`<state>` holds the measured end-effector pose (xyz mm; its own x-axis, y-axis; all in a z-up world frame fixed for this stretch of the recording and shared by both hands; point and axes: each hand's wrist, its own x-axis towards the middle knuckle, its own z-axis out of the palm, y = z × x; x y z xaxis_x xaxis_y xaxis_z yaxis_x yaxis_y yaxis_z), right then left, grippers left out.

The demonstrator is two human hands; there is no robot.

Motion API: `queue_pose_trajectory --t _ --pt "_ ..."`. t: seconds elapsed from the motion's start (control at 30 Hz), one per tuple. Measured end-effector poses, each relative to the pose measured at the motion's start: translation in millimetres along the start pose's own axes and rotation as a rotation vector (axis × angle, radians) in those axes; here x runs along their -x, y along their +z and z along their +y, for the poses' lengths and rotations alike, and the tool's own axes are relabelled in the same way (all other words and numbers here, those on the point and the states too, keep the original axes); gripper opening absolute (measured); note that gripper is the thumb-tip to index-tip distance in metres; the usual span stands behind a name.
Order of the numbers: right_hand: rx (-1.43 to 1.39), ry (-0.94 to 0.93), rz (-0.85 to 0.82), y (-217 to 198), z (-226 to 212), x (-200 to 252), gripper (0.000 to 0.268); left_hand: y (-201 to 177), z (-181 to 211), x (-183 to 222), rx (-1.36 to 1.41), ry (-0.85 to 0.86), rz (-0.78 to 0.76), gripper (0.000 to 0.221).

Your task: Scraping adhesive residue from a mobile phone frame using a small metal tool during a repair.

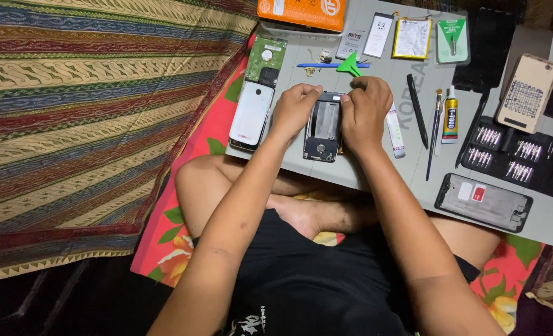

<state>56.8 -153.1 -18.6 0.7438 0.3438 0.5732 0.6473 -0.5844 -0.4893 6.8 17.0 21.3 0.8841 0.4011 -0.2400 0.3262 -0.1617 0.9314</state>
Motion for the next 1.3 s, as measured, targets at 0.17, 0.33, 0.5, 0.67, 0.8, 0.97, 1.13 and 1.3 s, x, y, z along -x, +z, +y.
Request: queue_pose_trajectory --t 0.17,0.33,0.5,0.67,0.8,0.97,1.13,1.3 --pt "0.047 -0.015 -0.030 -4.2 -8.2 -0.5 0.034 2.0 -5.9 -1.1 -0.052 0.022 0.002 0.028" --pt "0.060 -0.018 -0.016 -7.3 -12.5 -2.0 0.034 -3.3 4.2 12.6 -0.019 0.077 0.005 0.028" --pt "0.084 -0.014 -0.021 -4.2 -10.0 -1.0 0.034 -8.4 -5.3 20.8 0.078 0.211 -0.089 0.037" --pt "0.070 -0.010 -0.003 -0.7 -7.1 1.5 0.028 -5.6 -15.5 8.9 0.078 0.175 -0.109 0.047" --pt "0.006 0.006 0.019 -6.2 -13.5 -0.2 0.021 -3.4 -15.5 -2.2 -0.016 0.139 -0.097 0.041" --pt "0.036 -0.006 0.022 -6.5 -12.0 0.6 0.025 5.2 0.1 19.0 -0.300 0.354 0.009 0.048" --pt "0.062 -0.040 0.061 -2.5 -4.6 3.8 0.025 20.6 -3.8 60.9 -0.545 0.546 0.189 0.071" --pt "0.082 -0.032 0.015 -3.0 -6.4 1.7 0.024 19.2 -17.6 77.5 -0.506 0.516 0.188 0.085"
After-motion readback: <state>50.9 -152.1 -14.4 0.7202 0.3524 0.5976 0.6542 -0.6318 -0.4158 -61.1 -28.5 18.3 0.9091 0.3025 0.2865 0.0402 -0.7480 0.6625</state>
